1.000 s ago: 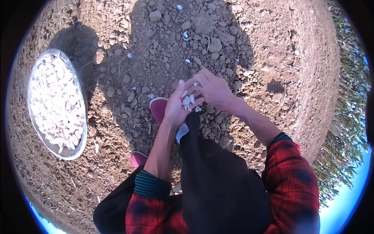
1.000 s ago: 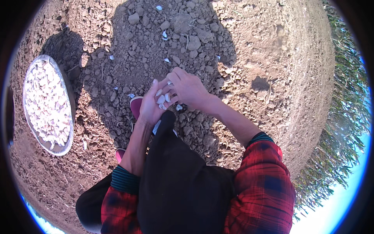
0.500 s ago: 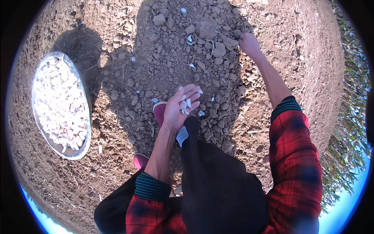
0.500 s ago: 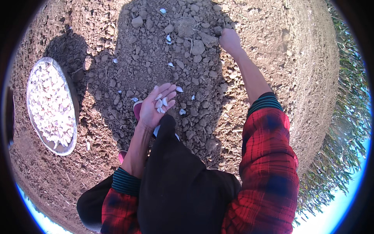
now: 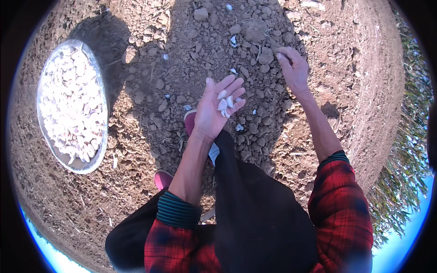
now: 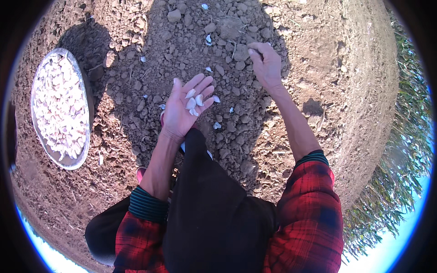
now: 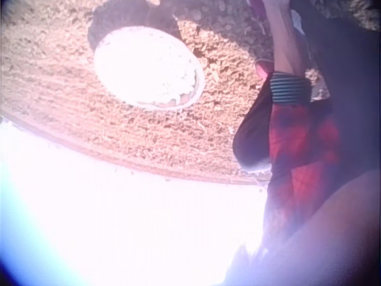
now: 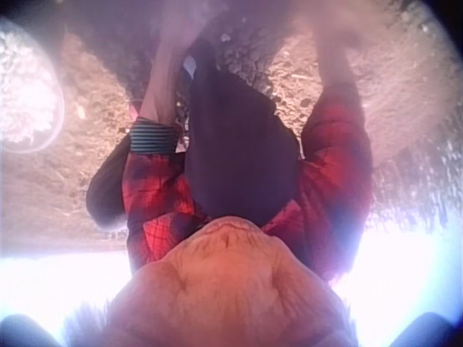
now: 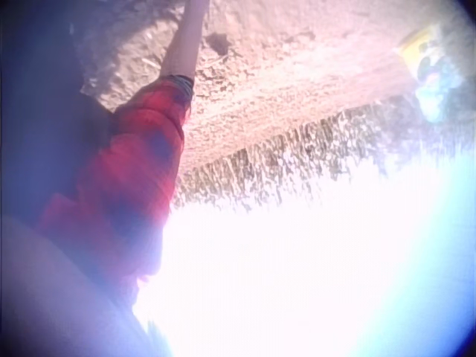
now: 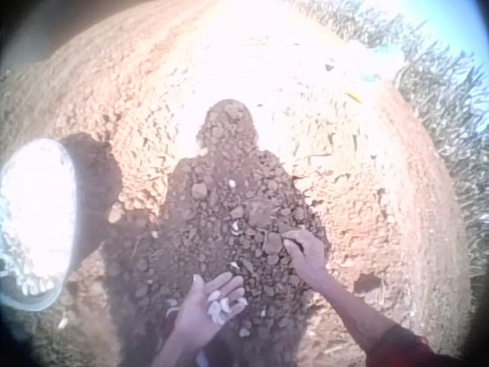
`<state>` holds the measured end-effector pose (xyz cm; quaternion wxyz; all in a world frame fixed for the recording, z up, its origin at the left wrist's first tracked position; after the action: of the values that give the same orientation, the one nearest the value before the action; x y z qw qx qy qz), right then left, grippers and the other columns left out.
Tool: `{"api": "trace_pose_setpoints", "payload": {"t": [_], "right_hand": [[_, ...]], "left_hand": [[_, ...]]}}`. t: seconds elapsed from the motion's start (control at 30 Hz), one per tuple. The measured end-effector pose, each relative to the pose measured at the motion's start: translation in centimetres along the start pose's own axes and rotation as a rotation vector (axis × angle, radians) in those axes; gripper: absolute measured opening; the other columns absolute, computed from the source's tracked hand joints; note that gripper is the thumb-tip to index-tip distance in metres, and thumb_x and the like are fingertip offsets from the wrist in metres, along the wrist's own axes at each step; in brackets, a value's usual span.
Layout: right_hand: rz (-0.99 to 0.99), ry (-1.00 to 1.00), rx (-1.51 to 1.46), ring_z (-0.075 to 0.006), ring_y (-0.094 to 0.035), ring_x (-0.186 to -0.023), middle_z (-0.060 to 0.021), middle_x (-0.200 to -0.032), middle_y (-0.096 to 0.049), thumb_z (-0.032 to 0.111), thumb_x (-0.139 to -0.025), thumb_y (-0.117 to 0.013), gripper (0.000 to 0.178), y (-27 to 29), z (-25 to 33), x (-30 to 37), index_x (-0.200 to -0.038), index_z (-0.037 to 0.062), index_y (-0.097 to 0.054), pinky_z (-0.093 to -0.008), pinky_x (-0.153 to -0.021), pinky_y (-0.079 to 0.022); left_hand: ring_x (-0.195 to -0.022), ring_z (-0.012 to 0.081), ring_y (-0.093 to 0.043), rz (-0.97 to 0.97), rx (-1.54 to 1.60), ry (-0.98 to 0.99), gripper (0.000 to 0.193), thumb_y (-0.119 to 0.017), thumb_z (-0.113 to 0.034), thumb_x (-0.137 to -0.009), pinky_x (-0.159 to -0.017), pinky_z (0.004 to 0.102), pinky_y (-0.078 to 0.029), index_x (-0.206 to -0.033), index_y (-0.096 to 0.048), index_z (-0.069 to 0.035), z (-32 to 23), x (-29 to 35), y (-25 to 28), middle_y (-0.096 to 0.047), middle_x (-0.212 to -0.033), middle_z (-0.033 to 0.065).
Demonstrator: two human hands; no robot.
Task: The person sits on a small stool in a tilled garden bed and plants garlic cloves by hand. They take cloves from a metal tray, place them into the soil at regular intervals, and occasionally cover them with soil.
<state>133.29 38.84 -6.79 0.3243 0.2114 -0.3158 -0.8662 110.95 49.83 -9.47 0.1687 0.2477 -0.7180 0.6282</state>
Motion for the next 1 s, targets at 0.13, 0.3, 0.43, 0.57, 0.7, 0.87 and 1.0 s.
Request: {"api": "trace_pose_setpoints", "payload": {"t": [0.13,0.3,0.43,0.57,0.7,0.87,1.0], "right_hand": [[0.536,0.168,-0.215,-0.0266,-0.060,-0.073,-0.0063,-0.079,-0.057,0.011,-0.081,-0.066,0.010,-5.5,9.6,4.1,-0.091,0.0081,-0.065,-0.0338,-0.065,-0.049],[0.734,0.132,0.069,-0.0318,-0.064,-0.082,-0.0130,-0.088,-0.061,0.022,-0.082,-0.062,0.016,-8.9,12.2,4.0,-0.087,0.0068,-0.060,-0.0420,-0.070,-0.052],[0.874,0.102,0.312,-0.0356,-0.064,-0.084,-0.0171,-0.091,-0.062,0.020,-0.077,-0.063,0.019,-9.6,12.1,4.6,-0.088,0.0043,-0.061,-0.0445,-0.072,-0.051],[0.729,0.004,0.123,-0.0307,-0.065,-0.074,-0.0157,-0.079,-0.064,0.015,-0.074,-0.063,0.017,-7.9,10.0,3.1,-0.083,0.0012,-0.060,-0.0413,-0.064,-0.050],[0.348,-0.460,-0.469,-0.0099,-0.063,-0.061,-0.0061,-0.070,-0.065,0.005,-0.082,-0.061,0.008,-3.9,2.3,-2.1,-0.087,0.0001,-0.063,-0.0227,-0.052,-0.049],[-0.059,-0.548,-0.190,-0.0093,-0.066,-0.068,-0.0055,-0.083,-0.068,0.013,-0.088,-0.065,0.023,0.4,-8.6,-10.8,-0.105,-0.0015,-0.066,-0.0187,-0.055,-0.051],[-0.013,-0.306,0.556,-0.0240,-0.067,-0.077,-0.0133,-0.083,-0.069,0.021,-0.080,-0.064,0.023,0.2,-12.7,-14.0,-0.099,0.0078,-0.070,-0.0356,-0.072,-0.052]], "left_hand": [[-0.114,0.0252,-0.056,-0.023,-0.013,0.008,0.071,-0.026,-0.056,-0.099,-0.096,0.0429,-0.048,-0.135,-0.039,0.004,0.0,0.0,0.5,-0.053,-0.130,0.0159],[-0.116,0.0227,-0.054,-0.160,-0.078,0.027,0.074,-0.025,-0.062,-0.096,-0.098,0.0385,-0.044,-0.129,-0.045,0.002,0.9,0.1,1.9,-0.055,-0.123,0.0115],[-0.116,0.0231,-0.054,-0.156,-0.076,0.059,0.077,-0.025,-0.065,-0.095,-0.098,0.0381,-0.044,-0.130,-0.044,0.002,1.9,-0.1,2.7,-0.055,-0.125,0.0130],[-0.113,0.0230,-0.056,-0.093,-0.119,0.105,0.079,-0.024,-0.063,-0.095,-0.089,0.0363,-0.048,-0.135,-0.039,0.003,2.0,-0.9,2.9,-0.053,-0.130,0.0156],[-0.106,0.0225,-0.059,-0.045,-0.118,0.066,0.076,-0.023,-0.060,-0.097,-0.076,0.0332,-0.051,-0.140,-0.035,0.002,0.6,-1.0,2.8,-0.052,-0.134,0.0170],[-0.101,0.0221,-0.060,-0.116,-0.067,0.047,0.073,-0.024,-0.058,-0.098,-0.076,0.0331,-0.050,-0.140,-0.036,0.001,-0.7,-0.8,3.2,-0.052,-0.134,0.0173],[-0.101,0.0223,-0.060,-0.154,-0.086,0.055,0.072,-0.025,-0.057,-0.098,-0.076,0.0337,-0.050,-0.139,-0.036,0.000,-0.5,-0.3,3.5,-0.052,-0.133,0.0174]]}}
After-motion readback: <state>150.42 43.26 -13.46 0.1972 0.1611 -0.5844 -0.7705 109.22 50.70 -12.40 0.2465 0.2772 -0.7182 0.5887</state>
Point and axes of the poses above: each hand's wrist, its own x-axis away from the middle knuckle, its own y-axis out of the back of the hand, z = x × y, the point moved 4 cm from there along -x, towards the middle knuckle
